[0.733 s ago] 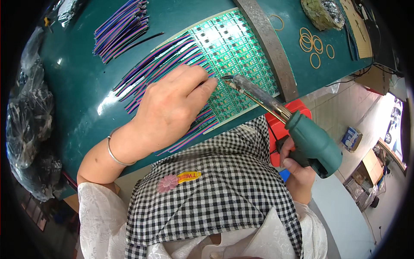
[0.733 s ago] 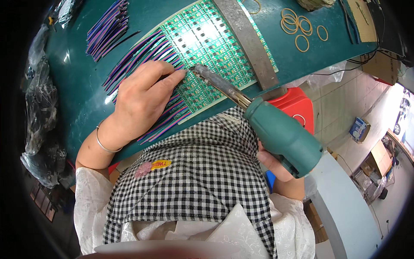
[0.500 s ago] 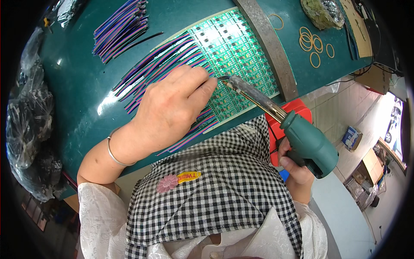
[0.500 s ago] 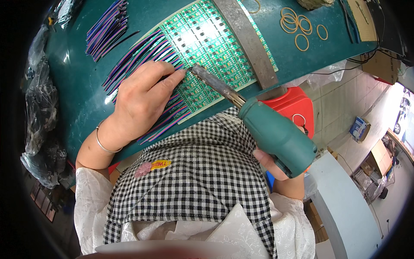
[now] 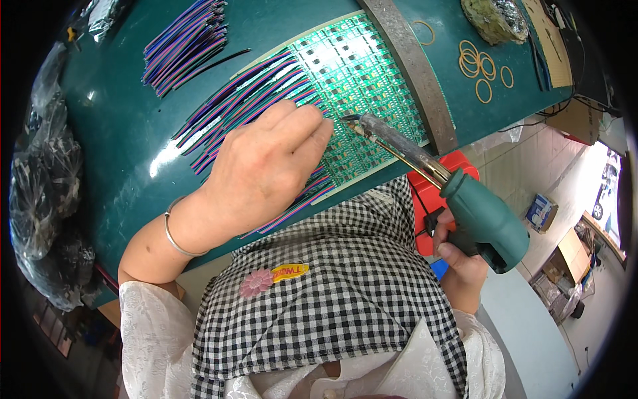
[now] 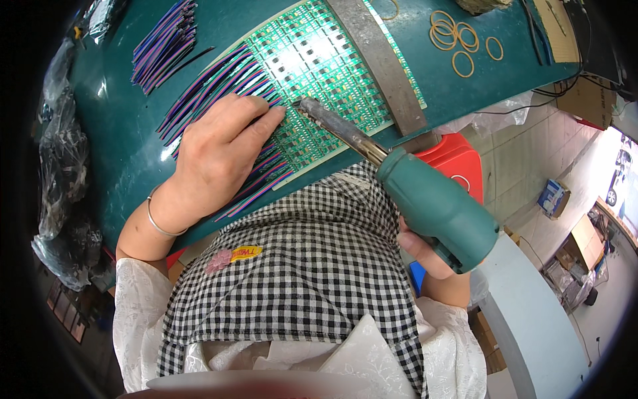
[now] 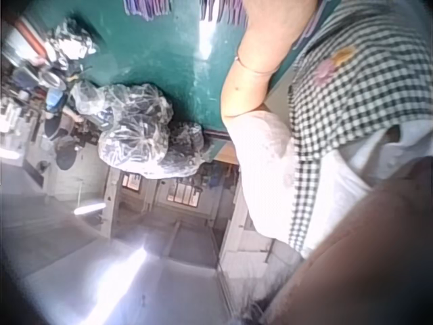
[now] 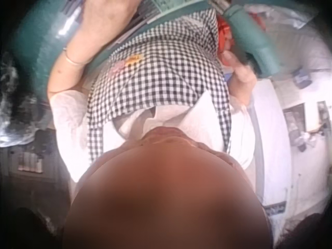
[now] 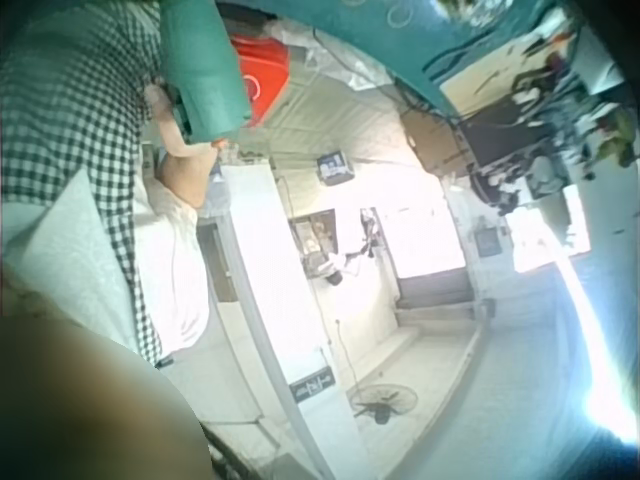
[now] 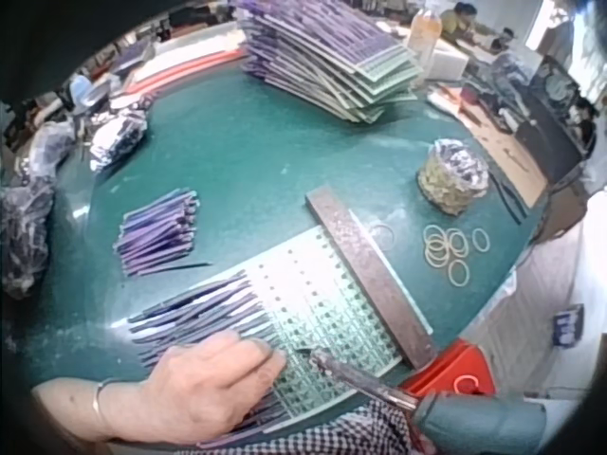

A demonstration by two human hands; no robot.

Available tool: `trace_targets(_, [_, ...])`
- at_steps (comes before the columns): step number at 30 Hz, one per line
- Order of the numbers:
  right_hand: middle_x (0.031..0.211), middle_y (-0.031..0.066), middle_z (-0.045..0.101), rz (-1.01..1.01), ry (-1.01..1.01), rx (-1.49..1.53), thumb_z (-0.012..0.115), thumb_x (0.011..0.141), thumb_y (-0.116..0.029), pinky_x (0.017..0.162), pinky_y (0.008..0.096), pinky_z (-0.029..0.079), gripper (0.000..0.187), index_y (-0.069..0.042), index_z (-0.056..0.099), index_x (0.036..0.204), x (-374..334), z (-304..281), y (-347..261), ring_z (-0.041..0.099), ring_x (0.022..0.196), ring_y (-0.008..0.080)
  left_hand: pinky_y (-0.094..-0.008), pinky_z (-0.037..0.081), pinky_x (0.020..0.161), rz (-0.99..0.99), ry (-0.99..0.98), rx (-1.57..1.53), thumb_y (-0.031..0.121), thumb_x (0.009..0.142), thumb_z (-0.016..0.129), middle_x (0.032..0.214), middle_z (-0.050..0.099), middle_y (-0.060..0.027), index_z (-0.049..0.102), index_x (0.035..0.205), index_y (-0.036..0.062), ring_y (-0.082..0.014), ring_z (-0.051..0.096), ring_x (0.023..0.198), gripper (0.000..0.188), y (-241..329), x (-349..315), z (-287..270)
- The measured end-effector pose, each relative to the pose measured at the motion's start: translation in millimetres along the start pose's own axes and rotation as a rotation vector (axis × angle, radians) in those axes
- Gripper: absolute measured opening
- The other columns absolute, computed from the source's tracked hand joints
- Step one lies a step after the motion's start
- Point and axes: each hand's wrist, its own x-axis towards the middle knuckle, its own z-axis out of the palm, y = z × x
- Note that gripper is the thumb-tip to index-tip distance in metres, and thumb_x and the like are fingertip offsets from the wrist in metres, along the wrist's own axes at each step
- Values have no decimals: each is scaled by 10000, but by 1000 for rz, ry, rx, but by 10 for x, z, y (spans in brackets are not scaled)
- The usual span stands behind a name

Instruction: The person solders electrical wires onto a circuit board panel using a soldering iron.

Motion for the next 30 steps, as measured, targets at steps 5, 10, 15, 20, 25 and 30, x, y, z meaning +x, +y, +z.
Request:
trace_targets(5, [718,79,573,37,82,-148,796,657,-128,511,265,440,559,55,572,1135,-55,-10,100,546,565,163,-333,521,615,4,-10,16,33,751,655,935,609,-110,675,1047,-49,-249,612,760,308,12,4,-7])
trace_targets(10, [1004,112,712,-129,-118,-524,818,680,-88,804,413,507,271,-53,732,934,-20,-178,101,660,797,323,-321,521,571,-21,-16,20,44,758,651,947,607,-103,676,1062,-50,-233,609,759,319,35,0,-7])
trace_targets(15, [991,110,696,-54,-9,-221,806,694,-83,723,326,511,361,1,699,1029,43,12,-21,647,768,226,-306,510,530,17,-40,88,48,766,640,943,601,-95,674,1064,-56,-221,599,749,317,64,20,-10])
trace_targets(20, [931,95,670,49,36,137,792,697,-49,631,241,483,458,57,643,1116,90,73,-110,608,725,136,-306,508,528,25,-38,96,47,762,642,935,595,-93,673,1063,-58,-216,595,745,320,53,7,-22])
trace_targets(25, [889,81,667,41,-4,50,782,702,-5,631,276,482,385,52,659,1062,29,54,9,602,721,148,-307,508,536,29,-46,111,44,759,644,935,594,-95,673,1060,-57,-216,593,745,319,57,14,-28])
trace_targets(30, [905,86,671,40,-25,-54,784,702,4,642,282,488,387,53,659,1065,-4,23,34,608,730,155,-312,506,554,17,-36,79,38,767,646,932,590,-99,671,1059,-61,-218,586,738,309,62,5,-18])
